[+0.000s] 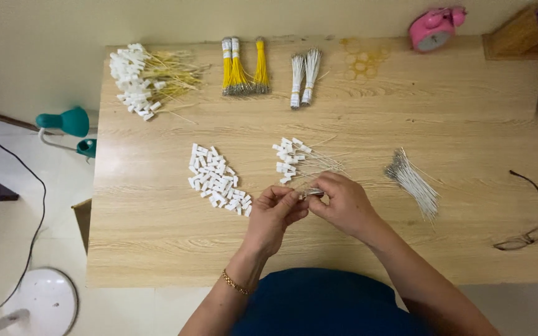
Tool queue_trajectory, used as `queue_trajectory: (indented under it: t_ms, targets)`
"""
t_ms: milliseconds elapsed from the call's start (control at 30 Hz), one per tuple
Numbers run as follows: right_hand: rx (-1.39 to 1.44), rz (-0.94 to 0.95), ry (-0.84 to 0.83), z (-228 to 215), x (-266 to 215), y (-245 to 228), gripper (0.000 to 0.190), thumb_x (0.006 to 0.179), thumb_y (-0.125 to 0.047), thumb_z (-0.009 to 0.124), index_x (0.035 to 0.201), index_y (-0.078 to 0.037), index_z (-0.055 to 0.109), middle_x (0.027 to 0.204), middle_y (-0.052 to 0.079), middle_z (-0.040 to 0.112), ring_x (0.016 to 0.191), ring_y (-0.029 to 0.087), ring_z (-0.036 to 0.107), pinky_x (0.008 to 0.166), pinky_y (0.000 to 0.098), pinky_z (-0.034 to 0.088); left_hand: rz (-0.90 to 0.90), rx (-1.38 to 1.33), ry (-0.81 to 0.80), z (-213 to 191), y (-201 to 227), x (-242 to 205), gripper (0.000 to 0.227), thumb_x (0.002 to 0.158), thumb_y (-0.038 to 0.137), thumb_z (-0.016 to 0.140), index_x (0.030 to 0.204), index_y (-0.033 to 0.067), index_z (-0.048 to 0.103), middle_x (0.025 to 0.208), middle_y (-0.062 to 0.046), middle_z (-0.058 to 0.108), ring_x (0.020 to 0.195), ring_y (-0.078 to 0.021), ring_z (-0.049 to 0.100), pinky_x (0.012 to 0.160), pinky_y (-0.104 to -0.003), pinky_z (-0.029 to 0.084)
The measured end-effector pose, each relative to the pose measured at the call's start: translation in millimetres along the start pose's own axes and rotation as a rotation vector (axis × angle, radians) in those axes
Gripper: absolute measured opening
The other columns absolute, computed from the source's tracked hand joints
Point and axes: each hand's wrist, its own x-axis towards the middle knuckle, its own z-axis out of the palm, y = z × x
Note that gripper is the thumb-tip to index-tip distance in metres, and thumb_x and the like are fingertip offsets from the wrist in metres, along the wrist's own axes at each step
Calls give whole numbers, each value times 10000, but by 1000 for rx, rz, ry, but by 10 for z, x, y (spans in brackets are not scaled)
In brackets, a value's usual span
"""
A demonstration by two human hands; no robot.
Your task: The person is attaching white connectors to wire ends and organizing them on a desk.
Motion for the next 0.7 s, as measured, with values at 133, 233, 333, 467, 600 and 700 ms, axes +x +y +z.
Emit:
queue_trajectory:
  t_ms: [133, 233, 333, 467, 600, 700]
  targets:
    - [100, 89, -85, 17, 38, -4, 179, 816, -229, 738, 956, -118, 731, 871, 15, 691, 764, 186, 689, 663, 340, 551, -55, -41, 22, 9, 3, 13, 98, 983, 90, 637, 1055, 26, 616, 988, -127, 709, 874, -220, 736, 816, -347, 659]
    - [15, 101, -143, 52, 76, 35, 199, 823, -268, 771, 916, -100, 719, 834, 22, 678, 737, 174, 679, 653, 332, 544, -78, -74, 35, -25, -17, 46, 109, 997, 97, 630, 1057, 8, 612, 994, -141, 700, 882, -225, 728, 813, -348, 655]
    - [159, 91, -127, 82, 93, 21, 184, 818, -227, 758, 954, -106, 727, 824, 18, 680, 739, 172, 679, 647, 327, 543, -58, -75, 57, -76, -53, 84, 89, 991, 77, 623, 1052, 16, 602, 983, -137, 698, 877, -225, 727, 813, -347, 661]
    - [142, 67, -120, 215, 172, 134, 173, 824, -213, 762, 952, -101, 730, 827, 27, 667, 748, 191, 661, 654, 344, 532, -39, 22, 106, -183, -39, 157, 109, 965, 86, 652, 1045, 19, 621, 986, -136, 709, 874, -226, 737, 812, -352, 671]
    - [-40, -82, -50, 682, 377, 703, 139, 867, -213, 740, 980, -132, 751, 904, 25, 676, 900, 223, 645, 808, 386, 531, 193, 1020, 318, -314, 311, 296, 315, 900, 247, 788, 1138, 85, 661, 987, -89, 744, 874, -225, 742, 743, -351, 605]
    - [-166, -16, 8, 674, 581, 702, 198, 846, -238, 763, 1029, -168, 787, 975, 55, 663, 981, 276, 602, 846, 425, 512, 596, 1755, 539, -746, 334, 426, 306, 821, 255, 819, 1079, 110, 742, 1039, -127, 692, 915, -294, 665, 703, -409, 579]
